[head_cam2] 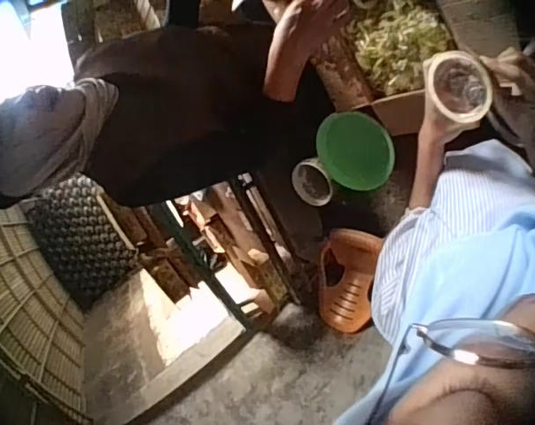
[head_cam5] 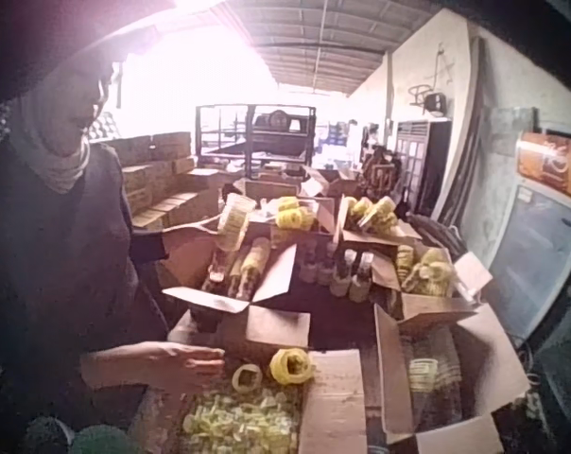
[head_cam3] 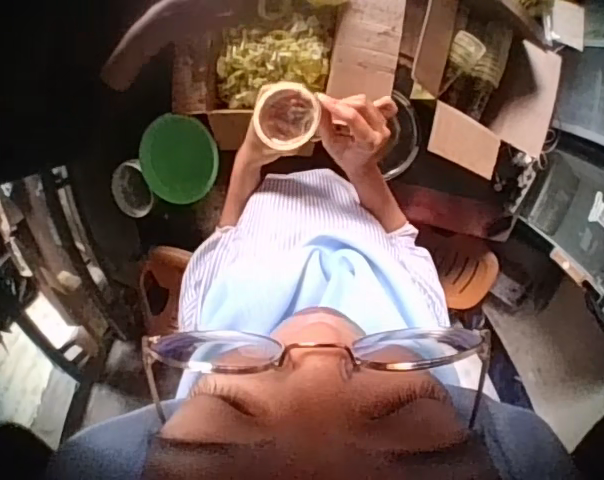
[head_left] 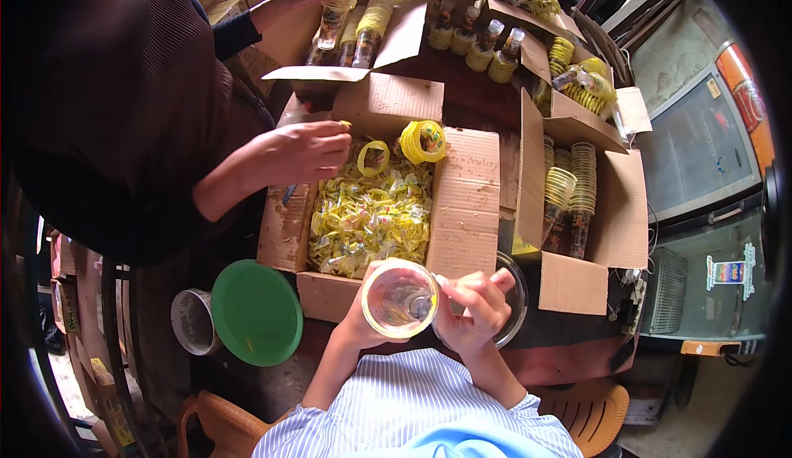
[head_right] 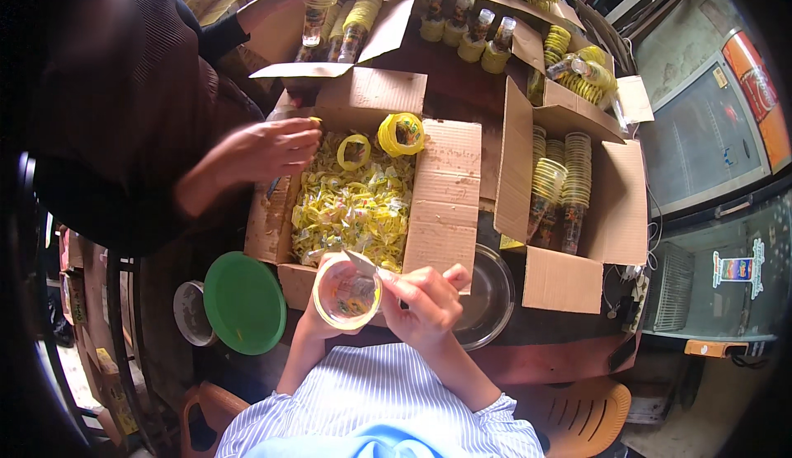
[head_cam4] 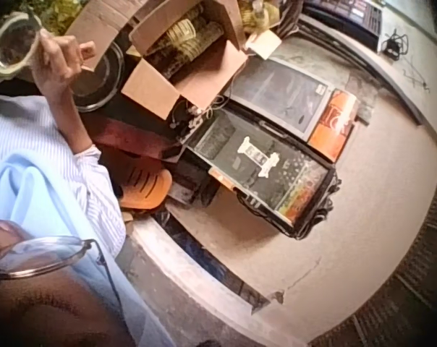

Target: The person packs yellow noodles into clear plastic cups, seals them with lids, and places the finished cups into a cardboard box. A second person assists by handling cups and lids nearby.

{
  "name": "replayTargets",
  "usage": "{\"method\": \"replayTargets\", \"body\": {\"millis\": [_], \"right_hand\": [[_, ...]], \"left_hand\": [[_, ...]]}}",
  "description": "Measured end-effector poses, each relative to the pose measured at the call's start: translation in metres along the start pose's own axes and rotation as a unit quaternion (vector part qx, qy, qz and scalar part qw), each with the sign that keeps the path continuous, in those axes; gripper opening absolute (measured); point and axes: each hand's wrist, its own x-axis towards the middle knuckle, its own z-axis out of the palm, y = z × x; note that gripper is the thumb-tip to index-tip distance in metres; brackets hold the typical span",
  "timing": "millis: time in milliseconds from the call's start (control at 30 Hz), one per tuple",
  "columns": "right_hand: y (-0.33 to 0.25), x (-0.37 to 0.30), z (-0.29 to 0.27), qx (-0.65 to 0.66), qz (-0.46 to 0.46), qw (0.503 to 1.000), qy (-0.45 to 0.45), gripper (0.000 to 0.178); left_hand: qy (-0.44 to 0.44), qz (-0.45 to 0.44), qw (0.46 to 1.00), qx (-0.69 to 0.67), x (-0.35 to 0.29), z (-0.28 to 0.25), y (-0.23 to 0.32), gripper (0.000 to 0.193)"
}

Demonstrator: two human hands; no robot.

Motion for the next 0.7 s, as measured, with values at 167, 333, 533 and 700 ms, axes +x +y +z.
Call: {"method": "replayTargets", "body": {"millis": [167, 333, 533, 700], "right_hand": [[-0.001, -0.006, 0.002, 0.002, 0.049, 0.998, 0.034, 0.021], [-0.008, -0.007, -0.002, -0.040, -0.012, 0.999, 0.015, 0.024], [-0.010, -0.009, -0.003, -0.060, -0.050, 0.997, 0.009, 0.025], [-0.013, -0.006, -0.004, -0.076, -0.074, 0.994, -0.009, 0.025]], "left_hand": [[0.089, -0.108, 0.962, -0.235, -0.004, 0.010, -0.007, 0.074], [0.117, -0.087, 0.961, -0.235, -0.005, 0.013, -0.011, 0.072], [0.115, -0.087, 0.968, -0.205, -0.006, 0.015, -0.009, 0.076], [0.086, -0.049, 0.988, -0.121, -0.010, 0.004, -0.018, 0.080]]}}
